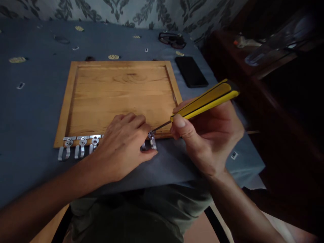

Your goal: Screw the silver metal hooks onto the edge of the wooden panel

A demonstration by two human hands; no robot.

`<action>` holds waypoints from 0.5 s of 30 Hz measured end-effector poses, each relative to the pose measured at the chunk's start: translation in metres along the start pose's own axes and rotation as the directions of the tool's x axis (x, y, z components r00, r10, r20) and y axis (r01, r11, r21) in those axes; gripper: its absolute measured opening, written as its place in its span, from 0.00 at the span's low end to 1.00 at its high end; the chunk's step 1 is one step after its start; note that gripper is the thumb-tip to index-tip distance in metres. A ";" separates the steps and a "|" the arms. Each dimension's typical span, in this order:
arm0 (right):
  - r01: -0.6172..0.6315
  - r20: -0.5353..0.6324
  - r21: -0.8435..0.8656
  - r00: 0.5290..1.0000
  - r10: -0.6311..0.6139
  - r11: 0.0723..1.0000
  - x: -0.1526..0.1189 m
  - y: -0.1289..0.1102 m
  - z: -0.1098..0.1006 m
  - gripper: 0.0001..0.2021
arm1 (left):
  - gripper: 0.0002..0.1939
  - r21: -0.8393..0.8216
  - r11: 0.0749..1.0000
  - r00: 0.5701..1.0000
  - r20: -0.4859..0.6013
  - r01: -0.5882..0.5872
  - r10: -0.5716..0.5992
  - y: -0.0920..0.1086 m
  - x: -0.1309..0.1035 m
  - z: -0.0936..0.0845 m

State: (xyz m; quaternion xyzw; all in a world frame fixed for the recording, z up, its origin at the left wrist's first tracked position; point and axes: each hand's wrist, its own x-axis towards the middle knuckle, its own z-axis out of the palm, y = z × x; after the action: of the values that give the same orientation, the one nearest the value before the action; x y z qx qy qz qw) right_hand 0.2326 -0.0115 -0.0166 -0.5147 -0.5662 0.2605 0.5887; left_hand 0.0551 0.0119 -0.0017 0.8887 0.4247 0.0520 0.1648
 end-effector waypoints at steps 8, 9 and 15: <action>-0.033 0.158 0.143 0.987 0.010 0.989 0.006 -0.011 -0.005 0.14 | 0.14 0.014 1.000 1.000 -0.015 -0.011 0.011 0.000 0.000 0.000; -0.051 0.183 0.140 0.983 0.024 0.989 0.006 -0.011 -0.007 0.14 | 0.13 0.018 1.000 1.000 -0.016 -0.012 0.013 0.000 0.000 0.000; 0.010 0.129 0.097 0.991 -0.023 0.995 0.010 -0.019 -0.007 0.08 | 0.14 0.007 1.000 1.000 -0.022 -0.017 0.017 -0.001 -0.001 0.001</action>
State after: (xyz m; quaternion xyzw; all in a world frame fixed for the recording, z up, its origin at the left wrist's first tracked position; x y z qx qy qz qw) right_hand 0.2361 -0.0114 0.0059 -0.4631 -0.5944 0.3154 0.5769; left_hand 0.0543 0.0112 -0.0033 0.8922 0.4192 0.0615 0.1565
